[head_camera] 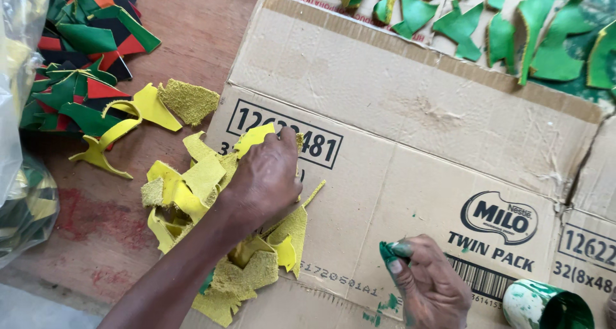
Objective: The person paints yellow foam pieces green using a small brush and a paint can. They repeatedly dip the brush, apply paint to each piece, and place the finished pieces on a cardboard surface.
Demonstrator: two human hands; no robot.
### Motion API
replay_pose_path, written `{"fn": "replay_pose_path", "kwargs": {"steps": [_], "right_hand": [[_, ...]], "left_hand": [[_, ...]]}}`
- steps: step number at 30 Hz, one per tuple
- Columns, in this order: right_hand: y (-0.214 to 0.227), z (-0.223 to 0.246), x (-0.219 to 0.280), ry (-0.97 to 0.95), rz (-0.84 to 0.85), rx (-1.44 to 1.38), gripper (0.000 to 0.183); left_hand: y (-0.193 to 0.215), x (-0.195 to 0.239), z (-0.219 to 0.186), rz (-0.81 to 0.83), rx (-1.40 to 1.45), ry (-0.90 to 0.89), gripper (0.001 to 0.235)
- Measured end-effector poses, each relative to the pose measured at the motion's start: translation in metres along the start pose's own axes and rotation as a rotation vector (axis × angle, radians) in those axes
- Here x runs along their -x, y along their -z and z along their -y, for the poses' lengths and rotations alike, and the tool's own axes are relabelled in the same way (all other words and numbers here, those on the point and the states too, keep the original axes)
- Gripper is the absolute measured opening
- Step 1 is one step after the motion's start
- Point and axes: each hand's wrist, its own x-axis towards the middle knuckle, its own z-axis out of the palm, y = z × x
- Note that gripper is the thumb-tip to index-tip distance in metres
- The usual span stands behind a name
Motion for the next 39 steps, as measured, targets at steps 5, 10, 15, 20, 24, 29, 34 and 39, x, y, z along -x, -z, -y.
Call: {"fn": "replay_pose_path", "kwargs": {"steps": [5,10,15,20,24,29,34,39], "right_hand": [[0.013,-0.014,0.020,0.113,0.007,0.047,0.019],[0.021,-0.031,0.042,0.205,0.027,-0.035,0.021],[0.019,-0.037,0.055,0.313,0.086,-0.021,0.023],[0.019,-0.032,0.073,0.330,-0.004,0.148,0.023],[0.029,-0.023,0.081,0.363,-0.064,0.085,0.022],[0.035,-0.019,0.090,0.283,-0.071,0.095,0.020],[0.024,-0.010,0.088,0.291,-0.077,0.153,0.018],[0.024,-0.012,0.091,0.362,-0.125,0.116,0.021]], "left_hand": [[-0.008,0.009,-0.006,-0.068,0.000,-0.003,0.044],[-0.011,0.016,-0.013,-0.105,0.104,-0.005,0.058],[-0.012,0.013,-0.011,-0.157,0.165,-0.002,0.062],[-0.025,-0.002,-0.003,-0.137,0.144,-0.072,0.027],[-0.030,0.012,-0.018,-0.286,-0.001,-0.062,0.052],[-0.032,0.020,-0.025,-0.223,0.051,-0.016,0.054],[-0.036,0.023,-0.022,-0.241,0.195,-0.110,0.053],[-0.061,0.042,-0.028,-0.645,0.328,-0.656,0.001]]}}
